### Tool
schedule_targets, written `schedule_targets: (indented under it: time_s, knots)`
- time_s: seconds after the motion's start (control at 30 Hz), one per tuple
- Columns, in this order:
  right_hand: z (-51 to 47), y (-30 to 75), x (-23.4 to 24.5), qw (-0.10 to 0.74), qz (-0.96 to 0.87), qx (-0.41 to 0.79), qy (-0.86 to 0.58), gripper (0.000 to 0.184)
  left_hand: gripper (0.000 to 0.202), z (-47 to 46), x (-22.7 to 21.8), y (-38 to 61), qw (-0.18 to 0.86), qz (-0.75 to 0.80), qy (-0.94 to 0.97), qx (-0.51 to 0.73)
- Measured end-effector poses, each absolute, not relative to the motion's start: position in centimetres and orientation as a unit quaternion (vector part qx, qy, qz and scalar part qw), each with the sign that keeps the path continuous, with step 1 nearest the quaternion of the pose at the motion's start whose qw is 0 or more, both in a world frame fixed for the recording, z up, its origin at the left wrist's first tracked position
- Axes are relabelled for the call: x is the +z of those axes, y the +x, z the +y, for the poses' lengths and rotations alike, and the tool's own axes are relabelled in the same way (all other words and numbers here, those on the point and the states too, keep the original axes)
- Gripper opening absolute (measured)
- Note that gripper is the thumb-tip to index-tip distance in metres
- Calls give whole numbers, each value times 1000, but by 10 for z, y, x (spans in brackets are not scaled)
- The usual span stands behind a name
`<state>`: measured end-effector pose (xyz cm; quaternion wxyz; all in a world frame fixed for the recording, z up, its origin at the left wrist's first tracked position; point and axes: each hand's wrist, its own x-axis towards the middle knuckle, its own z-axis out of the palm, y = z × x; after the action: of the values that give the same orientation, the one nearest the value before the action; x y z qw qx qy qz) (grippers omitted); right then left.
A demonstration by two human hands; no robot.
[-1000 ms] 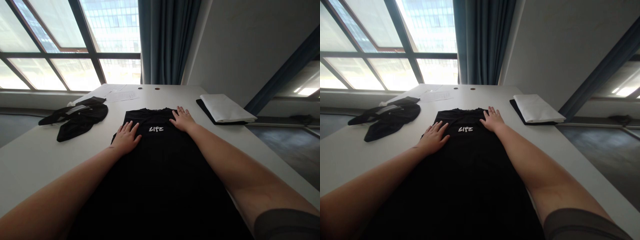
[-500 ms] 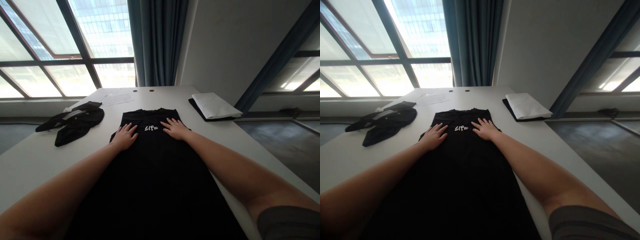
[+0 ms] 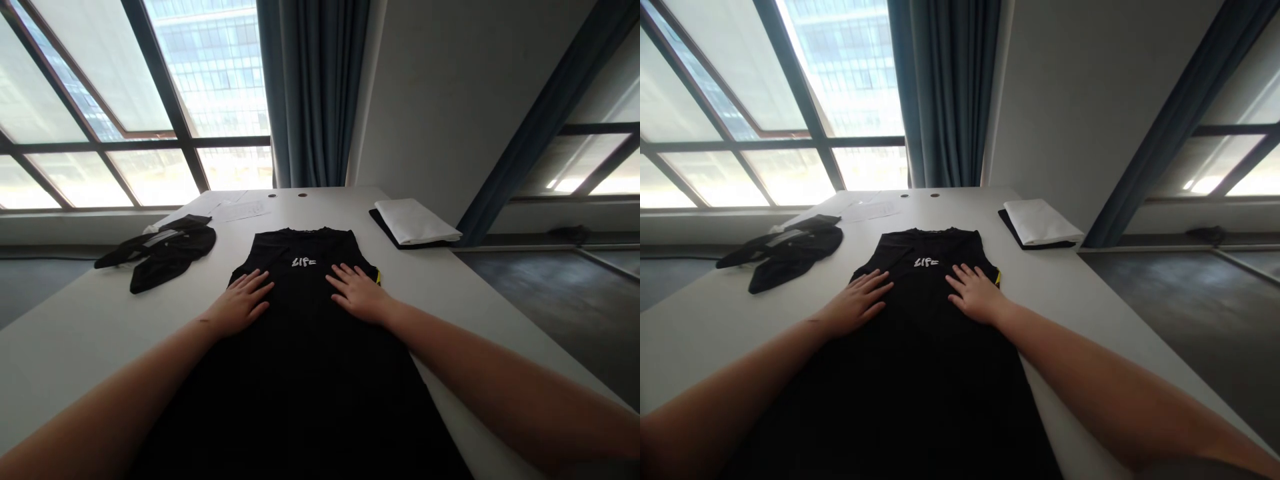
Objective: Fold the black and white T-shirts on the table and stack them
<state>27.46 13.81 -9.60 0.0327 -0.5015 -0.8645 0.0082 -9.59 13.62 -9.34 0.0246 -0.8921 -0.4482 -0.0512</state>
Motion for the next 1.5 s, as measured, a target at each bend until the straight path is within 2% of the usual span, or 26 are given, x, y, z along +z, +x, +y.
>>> schedule_targets:
  time_s: [0.1,0.23,0.57,0.83,1.0,1.13,1.27,1.5]
  knots:
    - [83,272,-91,23,-898,69,-434,68,60,84,-90,-109,-12,-405,-913,-41]
    - [38,270,-80,3,-900,130,-416,71,61,30,-81,-117,-32,-389,-921,-18]
    - [-20,285,-73,-5,-911,182,-370,68,76,-50,-76,-159,-34,-369,-928,-43]
    - [-36,298,-75,7,-901,199,-385,64,67,-68,-70,-172,-43,-385,-921,-22]
    - [-34,295,-68,12,-902,173,-394,62,50,-69,-86,-183,-39,-483,-870,-91]
    - [-2,268,-49,64,-908,117,-398,41,48,-75,-100,-186,8,-654,-738,-166]
    - [76,191,-31,82,-904,47,-418,30,43,-87,-97,-173,4,-718,-681,-145]
    - [231,23,-40,13,-844,56,-534,40,30,-94,-83,-151,-23,-727,-679,-98]
